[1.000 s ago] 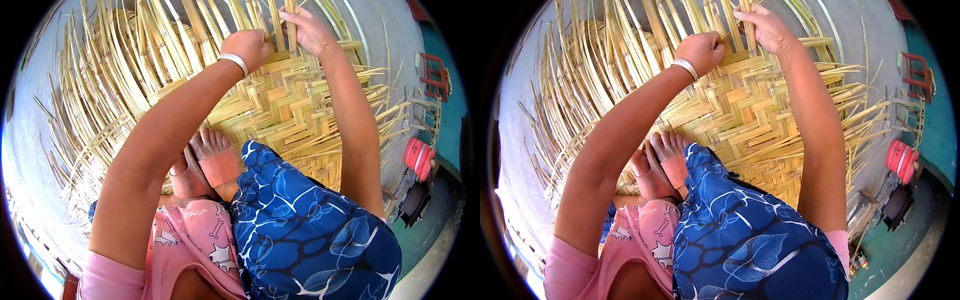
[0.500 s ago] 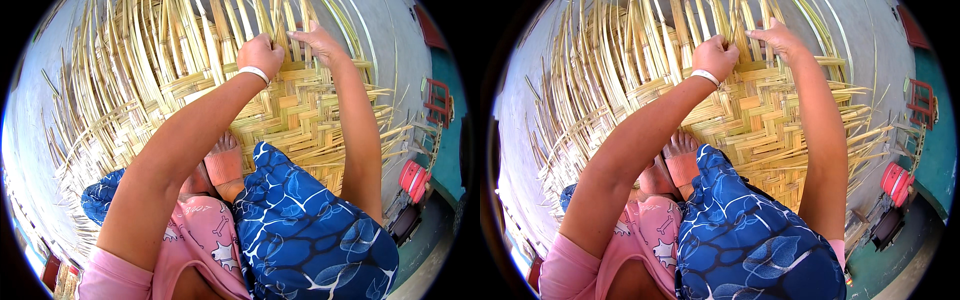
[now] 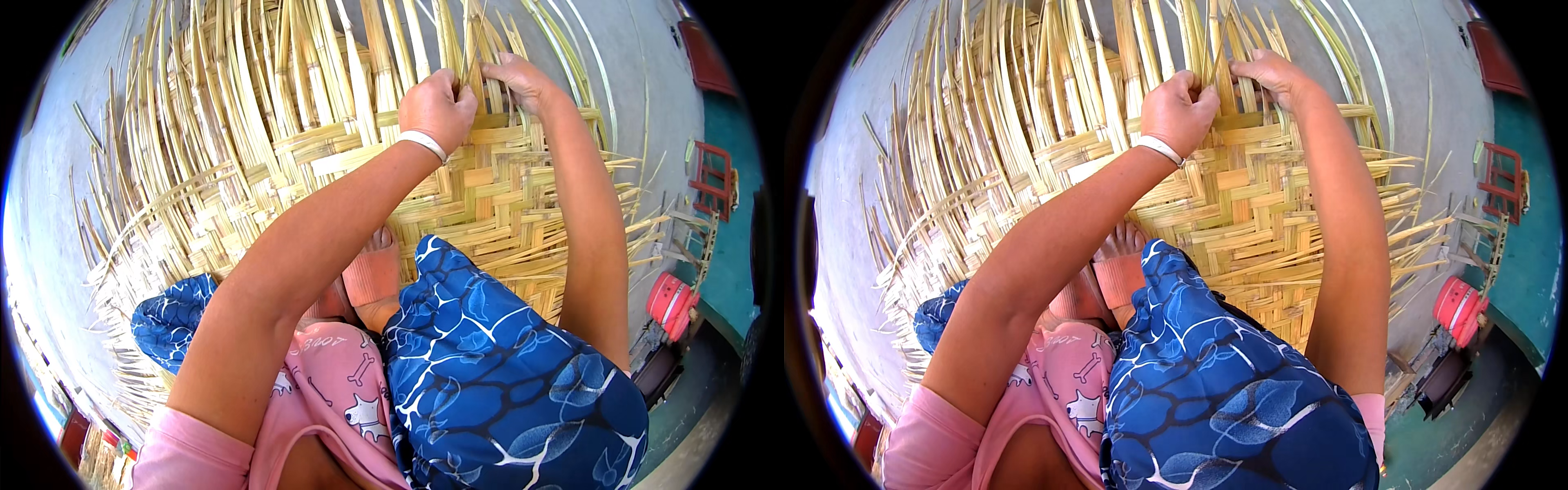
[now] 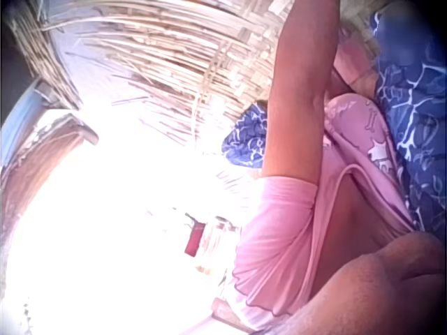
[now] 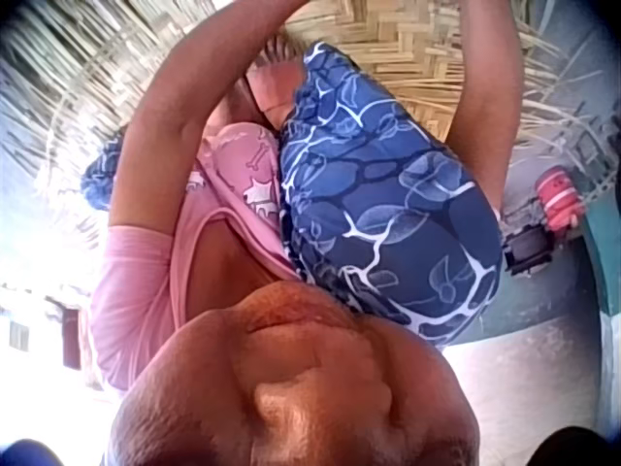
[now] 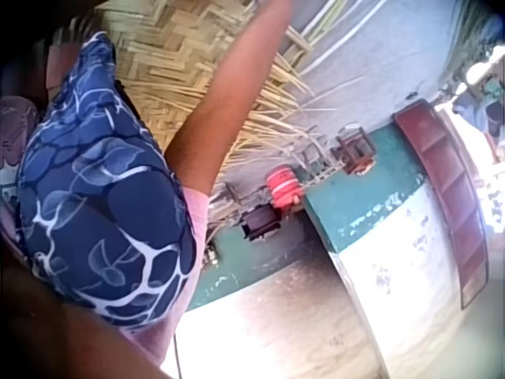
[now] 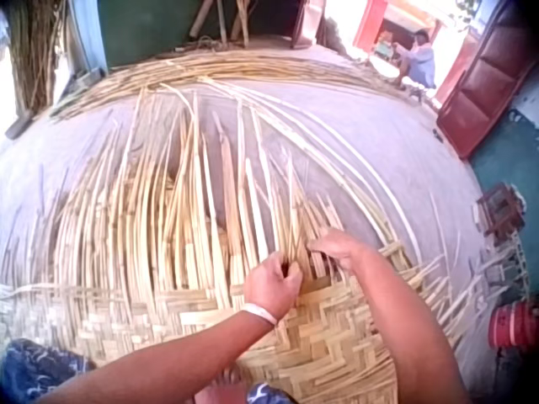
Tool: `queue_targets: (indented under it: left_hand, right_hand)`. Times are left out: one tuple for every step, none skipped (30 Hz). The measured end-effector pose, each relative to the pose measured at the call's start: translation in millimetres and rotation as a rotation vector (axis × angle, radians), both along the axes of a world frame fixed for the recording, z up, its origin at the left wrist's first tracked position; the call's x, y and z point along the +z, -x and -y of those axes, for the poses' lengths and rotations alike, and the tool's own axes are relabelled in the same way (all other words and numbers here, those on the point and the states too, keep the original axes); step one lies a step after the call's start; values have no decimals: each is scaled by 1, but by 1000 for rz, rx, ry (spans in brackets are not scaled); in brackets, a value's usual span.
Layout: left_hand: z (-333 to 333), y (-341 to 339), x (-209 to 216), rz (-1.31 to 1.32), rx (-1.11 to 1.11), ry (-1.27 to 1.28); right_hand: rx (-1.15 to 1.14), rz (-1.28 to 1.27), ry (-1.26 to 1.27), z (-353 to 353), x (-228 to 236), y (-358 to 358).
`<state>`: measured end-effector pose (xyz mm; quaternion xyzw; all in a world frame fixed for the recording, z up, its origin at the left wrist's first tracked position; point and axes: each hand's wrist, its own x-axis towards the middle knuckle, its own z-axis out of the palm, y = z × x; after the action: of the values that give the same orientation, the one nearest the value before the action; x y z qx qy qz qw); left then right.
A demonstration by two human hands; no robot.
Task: The person weaves a basket by hand using thin bamboo strips. They interlace the strips in a consistent pattern, gradually building up the structure of the basket while sitting on the floor.
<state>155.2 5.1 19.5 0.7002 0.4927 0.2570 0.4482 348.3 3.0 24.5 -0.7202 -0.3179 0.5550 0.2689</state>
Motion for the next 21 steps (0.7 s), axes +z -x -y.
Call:
queue_targets:
  left_hand:
    - [1,0,0,9,-3,0]
    - [1,0,-1,18,-6,0]
    - [0,0,-2,34,3,6]
    - [0,0,-3,50,12,15]
    - [0,0,-4,67,21,24]
    - [0,1,-6,73,18,23]
    - [0,1,-6,78,13,20]
    - [-1,2,-6,82,8,17]
    - [-1,3,-6,79,-3,33]
    - [-1,3,-5,76,-11,31]
    - [-1,3,-4,74,-19,29]
    - [-1,3,-4,72,-28,27]
    - [-2,4,-3,57,-39,13]
    - [-2,4,-3,42,-51,0]
    - [-2,4,-3,28,-64,-14]
    - [-3,4,-4,30,-62,-13]
    - [-3,4,-5,33,-60,-13]
    - [-3,3,-6,36,-60,-12]
    - [-4,3,-7,34,-56,5]
    - [-5,3,-8,31,-53,22]
    - [-6,3,-9,28,-51,39]
  right_hand:
    - [-15,-27,-17,3,-2,-3]
    - [-31,-54,-33,4,-4,-5]
    - [-25,-98,-55,5,-5,-8]
    - [-20,-142,-73,6,-4,-9]
    - [-15,-186,-92,7,-3,-10]
    - [-14,-219,-87,8,-1,-11]
    - [-15,-253,-84,9,1,-12]
    - [-15,-287,-82,10,2,-13]
    - [-28,-314,-88,11,1,-14]
    - [-41,-340,-95,12,0,-15]
    - [-54,-367,-102,13,-2,-15]
    - [-51,-357,-116,14,-3,-17]
    - [-44,-349,-129,15,-4,-19]
    - [-38,-340,-142,15,-5,-20]
    - [-11,-348,-137,15,-5,-21]
    - [18,-356,-133,15,-1,-21]
    - [46,-363,-129,15,1,-20]
    - [23,-282,-191,17,1,-18]
    - [2,-200,-250,18,1,-13]
    - [-20,-118,-310,20,2,-8]
    - [-55,-62,-313,24,5,-3]
